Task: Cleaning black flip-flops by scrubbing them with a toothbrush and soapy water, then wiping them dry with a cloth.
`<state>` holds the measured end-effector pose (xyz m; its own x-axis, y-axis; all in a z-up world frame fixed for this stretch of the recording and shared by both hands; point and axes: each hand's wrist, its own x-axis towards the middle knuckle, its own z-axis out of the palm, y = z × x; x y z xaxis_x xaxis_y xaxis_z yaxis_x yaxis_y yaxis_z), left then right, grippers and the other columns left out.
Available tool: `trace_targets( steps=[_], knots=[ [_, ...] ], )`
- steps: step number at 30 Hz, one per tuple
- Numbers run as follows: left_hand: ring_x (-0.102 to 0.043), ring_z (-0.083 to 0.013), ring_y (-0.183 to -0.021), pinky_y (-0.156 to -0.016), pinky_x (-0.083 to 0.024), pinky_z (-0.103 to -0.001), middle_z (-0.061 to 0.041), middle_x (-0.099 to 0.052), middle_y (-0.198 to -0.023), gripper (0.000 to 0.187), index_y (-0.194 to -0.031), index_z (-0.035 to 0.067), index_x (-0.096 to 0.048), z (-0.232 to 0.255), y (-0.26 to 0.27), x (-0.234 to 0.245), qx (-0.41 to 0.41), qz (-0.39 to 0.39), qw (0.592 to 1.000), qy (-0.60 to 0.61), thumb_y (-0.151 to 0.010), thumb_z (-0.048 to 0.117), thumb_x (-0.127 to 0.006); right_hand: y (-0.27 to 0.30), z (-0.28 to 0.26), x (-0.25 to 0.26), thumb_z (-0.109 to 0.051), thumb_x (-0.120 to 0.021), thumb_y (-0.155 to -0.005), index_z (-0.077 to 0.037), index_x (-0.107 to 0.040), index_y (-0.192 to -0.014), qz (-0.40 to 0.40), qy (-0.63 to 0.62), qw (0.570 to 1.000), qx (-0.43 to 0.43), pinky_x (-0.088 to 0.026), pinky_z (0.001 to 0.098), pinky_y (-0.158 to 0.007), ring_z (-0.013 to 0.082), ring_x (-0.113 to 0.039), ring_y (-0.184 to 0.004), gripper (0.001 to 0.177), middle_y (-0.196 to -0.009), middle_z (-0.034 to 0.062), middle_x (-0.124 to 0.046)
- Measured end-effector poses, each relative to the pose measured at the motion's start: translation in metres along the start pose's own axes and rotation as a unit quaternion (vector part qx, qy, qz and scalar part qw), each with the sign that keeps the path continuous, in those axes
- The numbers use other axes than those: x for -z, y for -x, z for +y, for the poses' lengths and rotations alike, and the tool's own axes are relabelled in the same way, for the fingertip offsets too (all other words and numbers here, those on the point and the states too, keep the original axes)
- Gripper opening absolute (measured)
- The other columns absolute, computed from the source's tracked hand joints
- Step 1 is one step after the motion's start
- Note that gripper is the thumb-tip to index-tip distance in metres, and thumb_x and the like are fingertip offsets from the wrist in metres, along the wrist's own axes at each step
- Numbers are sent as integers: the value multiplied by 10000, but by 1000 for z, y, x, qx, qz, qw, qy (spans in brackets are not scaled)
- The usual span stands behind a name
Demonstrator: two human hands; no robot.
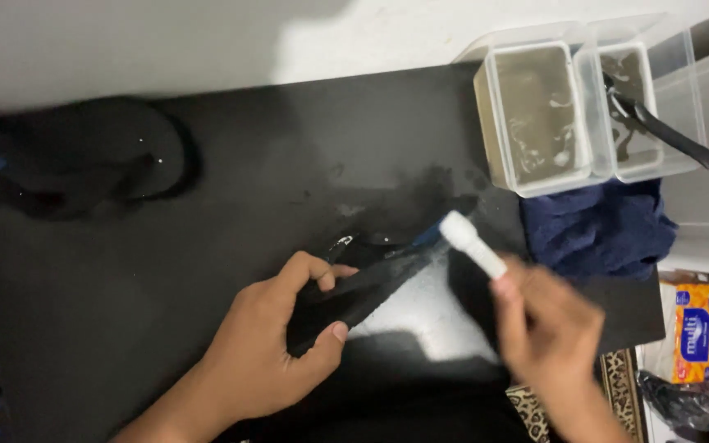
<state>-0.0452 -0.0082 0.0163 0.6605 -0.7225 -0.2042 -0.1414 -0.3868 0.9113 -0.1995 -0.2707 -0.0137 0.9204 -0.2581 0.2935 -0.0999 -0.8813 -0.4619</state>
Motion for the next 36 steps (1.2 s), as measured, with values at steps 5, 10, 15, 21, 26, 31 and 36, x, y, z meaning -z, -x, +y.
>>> trace_targets(
  steps=[5, 10, 15, 21, 26, 31, 36],
  knots=[
    [-429, -63, -449, -452, -407, -267, 56, -607, -818, 215, -851, 157, -496, -3, 0, -1, 25, 15, 998, 47, -988, 322, -498, -5, -7, 2, -58, -595, -1010, 46, -740, -1129, -1, -56, 998, -3, -461, 270, -577, 136, -550, -600, 214, -904, 103, -701],
    [-309, -51, -441, -484, -373, -256, 85, -318, -482, 347, -755, 136, -504, -6, 2, -1, 50, 58, 994, 80, -1070, 278, -461, 10, -6, -12, -169, -572, -1021, -42, -772, -1033, -1, 12, 1000, 10, -515, 325, -691, 207, -701, -741, 238, -1009, 88, -777],
    [-398, -80, -486, -639, -571, -263, 63, -329, -533, 299, -775, 131, -496, -9, 0, -3, -9, 103, 994, 38, -1049, 232, -434, 9, 10, -7, -8, -588, -1083, 94, -738, -1058, 88, 25, 996, 0, -511, 395, -789, 308, -683, -820, 183, -998, 219, -742],
    [-799, -183, -1330, -794, -515, -285, 34, -440, -614, 190, -914, 144, -513, -6, -1, 1, 42, 8, 996, 84, -1048, 278, -496, -22, -16, 2, -16, -619, -1030, 25, -769, -1130, 17, -17, 1000, 20, -339, 275, -506, 114, -430, -518, 185, -659, 36, -574],
    [-631, -99, -883, -767, -462, -314, -9, -760, -1004, 142, -902, 153, -493, -3, -2, -1, 50, 24, 994, 99, -989, 264, -504, -13, -39, -3, -115, -568, -1024, -15, -755, -1072, -9, -2, 1000, 16, -447, 299, -593, 165, -579, -590, 217, -813, 69, -689],
    [-808, -187, -1253, -912, -520, -305, 36, -605, -774, 149, -890, 147, -467, -6, 0, -7, 18, 45, 990, 129, -998, 223, -537, -7, -21, 4, -153, -555, -1090, -62, -786, -1150, -13, 102, 995, 6, -441, 337, -643, 217, -599, -670, 255, -824, 57, -660],
    [-763, -107, -908, -733, -531, -284, -73, -837, -1104, 160, -863, 169, -412, -2, 1, -11, 16, 113, 986, 125, -929, 160, -558, 4, -26, 3, -209, -605, -1004, -96, -788, -1124, -38, 72, 996, 40, -465, 307, -547, 152, -633, -592, 246, -821, 32, -740]
  ],
)
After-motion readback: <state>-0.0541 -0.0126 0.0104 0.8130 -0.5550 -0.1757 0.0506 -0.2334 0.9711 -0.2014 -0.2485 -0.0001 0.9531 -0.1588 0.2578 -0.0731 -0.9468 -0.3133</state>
